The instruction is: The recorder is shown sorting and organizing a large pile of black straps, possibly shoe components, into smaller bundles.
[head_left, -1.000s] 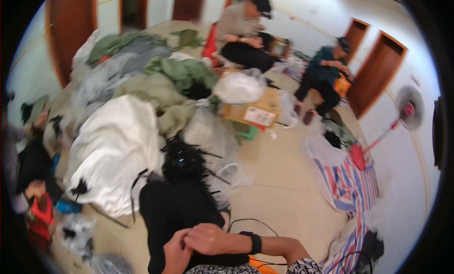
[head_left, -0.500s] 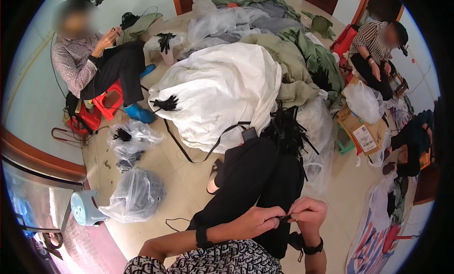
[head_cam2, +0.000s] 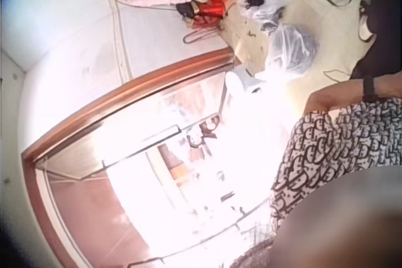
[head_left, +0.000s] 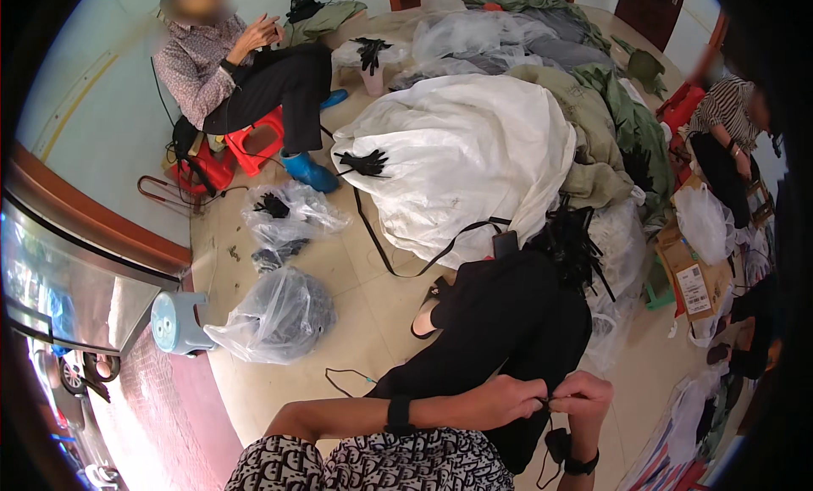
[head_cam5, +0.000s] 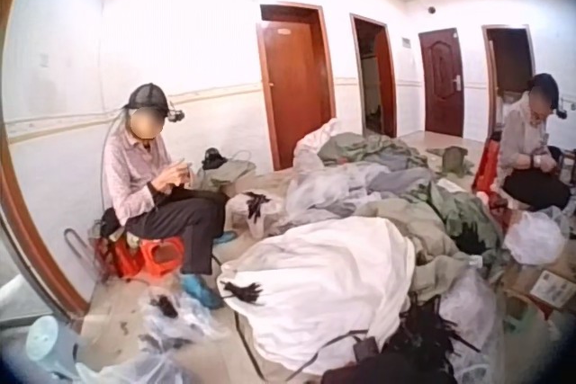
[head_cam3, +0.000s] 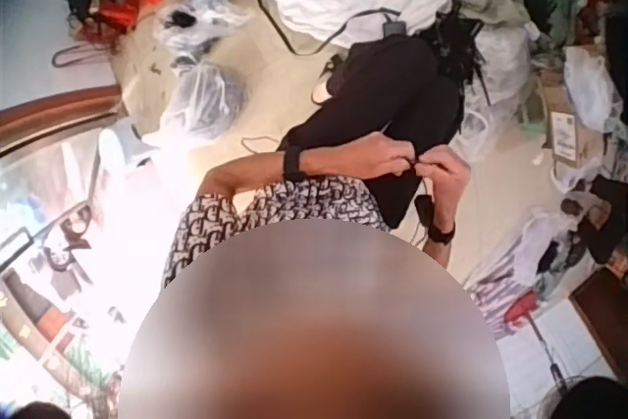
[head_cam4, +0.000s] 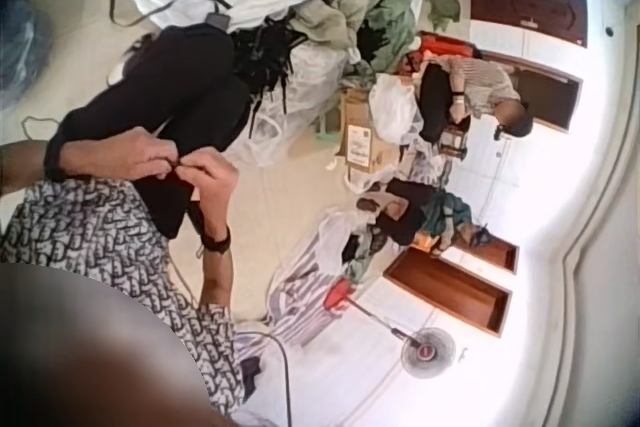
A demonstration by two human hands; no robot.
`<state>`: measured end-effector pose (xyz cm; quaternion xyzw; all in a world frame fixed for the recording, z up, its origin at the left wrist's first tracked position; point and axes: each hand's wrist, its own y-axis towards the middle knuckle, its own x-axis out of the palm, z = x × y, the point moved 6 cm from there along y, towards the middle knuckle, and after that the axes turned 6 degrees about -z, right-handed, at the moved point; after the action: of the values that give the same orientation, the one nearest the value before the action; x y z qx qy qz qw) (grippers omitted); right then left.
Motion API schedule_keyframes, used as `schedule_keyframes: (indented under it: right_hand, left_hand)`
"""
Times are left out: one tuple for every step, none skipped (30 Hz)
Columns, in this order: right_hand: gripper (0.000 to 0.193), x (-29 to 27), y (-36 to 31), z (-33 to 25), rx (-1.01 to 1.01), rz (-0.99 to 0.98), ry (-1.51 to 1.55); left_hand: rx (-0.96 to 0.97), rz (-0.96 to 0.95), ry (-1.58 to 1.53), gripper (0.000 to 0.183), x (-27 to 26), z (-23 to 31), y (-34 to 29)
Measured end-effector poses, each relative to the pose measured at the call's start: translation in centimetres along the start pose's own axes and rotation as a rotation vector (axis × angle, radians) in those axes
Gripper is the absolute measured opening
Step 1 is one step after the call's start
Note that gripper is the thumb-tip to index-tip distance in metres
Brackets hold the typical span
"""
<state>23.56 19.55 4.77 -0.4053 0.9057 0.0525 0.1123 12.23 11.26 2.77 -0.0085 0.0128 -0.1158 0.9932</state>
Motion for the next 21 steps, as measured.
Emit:
schedule_keyframes:
  right_hand:
    - [0.014,0.2,-0.2,0.7,0.014,-0.033,0.162]
    - [0.014,0.5,-0.4,1.1,0.015,-0.044,0.171]
    - [0.015,0.6,-0.6,1.3,0.026,-0.026,0.364]
    - [0.017,0.8,-0.8,1.5,0.036,-0.006,0.557]
    - [0.017,0.8,-1.1,1.6,0.044,-0.001,0.552]
    - [0.018,0.5,-1.3,1.8,0.026,0.017,0.562]
    - [0.018,0.2,-1.5,1.9,0.009,0.040,0.570]
    - [0.018,0.2,-1.6,2.0,0.011,0.047,0.568]
    - [0.017,0.0,-2.0,1.7,0.001,0.034,0.459]
    - [0.017,-0.1,-2.3,1.5,-0.003,0.026,0.347]
    - [0.016,0.0,-2.3,0.7,-0.037,-0.014,0.203]
    - [0.015,0.1,-2.1,-0.2,-0.064,-0.051,0.056]
    - [0.014,0.1,-2.1,-0.5,0.007,-0.070,0.025]
    - [0.013,0.3,-2.0,-1.1,-0.052,-0.123,-0.047]
    - [0.013,0.2,-1.8,-1.0,-0.047,-0.149,-0.074]
    - [0.012,-0.1,-1.8,-0.8,-0.041,-0.176,-0.097]
    - [0.012,-0.9,-1.9,-0.8,-0.021,-0.132,-0.120]
    - [0.011,-1.3,-2.1,-0.2,0.079,-0.163,-0.064]
    - [0.011,-1.5,-2.3,0.3,0.175,-0.195,-0.005]
    - [0.011,-2.2,-2.5,0.4,0.178,-0.162,-0.016]
    - [0.010,-2.6,-2.6,0.7,0.183,-0.150,0.009]
  left_hand:
    - [0.035,-0.058,-0.033,0.012,0.3,0.5,-0.2]
    - [0.068,-0.114,-0.064,0.012,0.6,0.9,-0.4]
    - [0.071,-0.118,-0.073,0.012,0.6,1.0,-0.3]
    - [0.106,-0.148,-0.100,0.011,0.8,1.4,-0.2]
    - [0.140,-0.178,-0.128,0.011,1.0,1.6,-0.1]
    - [0.136,-0.176,-0.127,0.011,1.1,1.4,0.0]
    - [0.123,-0.172,-0.094,0.011,1.4,1.1,0.0]
    - [0.112,-0.173,-0.062,0.011,1.6,0.9,0.2]
    - [0.117,-0.197,-0.072,0.011,2.0,0.7,0.3]
    - [0.147,-0.155,0.042,0.011,1.8,0.7,0.1]
    - [0.183,-0.116,0.153,0.011,1.7,0.8,-0.2]
    - [0.147,-0.092,0.161,0.011,1.5,0.6,-0.5]
    - [0.120,-0.071,0.168,0.011,1.0,0.5,-0.8]
    - [0.094,-0.044,0.216,0.011,0.8,0.3,-1.1]
    - [0.063,-0.050,0.196,0.012,0.4,-0.1,-1.4]
    - [-0.009,-0.063,0.185,0.011,0.1,-0.9,-1.7]
    - [0.055,-0.031,0.242,0.009,-0.5,-0.5,-2.0]
    - [0.015,0.000,0.269,0.007,-1.0,-1.1,-2.3]
    - [-0.041,0.007,0.294,0.007,-1.7,-1.0,-2.4]
    - [-0.144,0.026,0.280,0.008,-2.4,-1.5,-2.8]
    - [-0.186,0.045,0.281,0.009,-3.0,-1.6,-3.2]
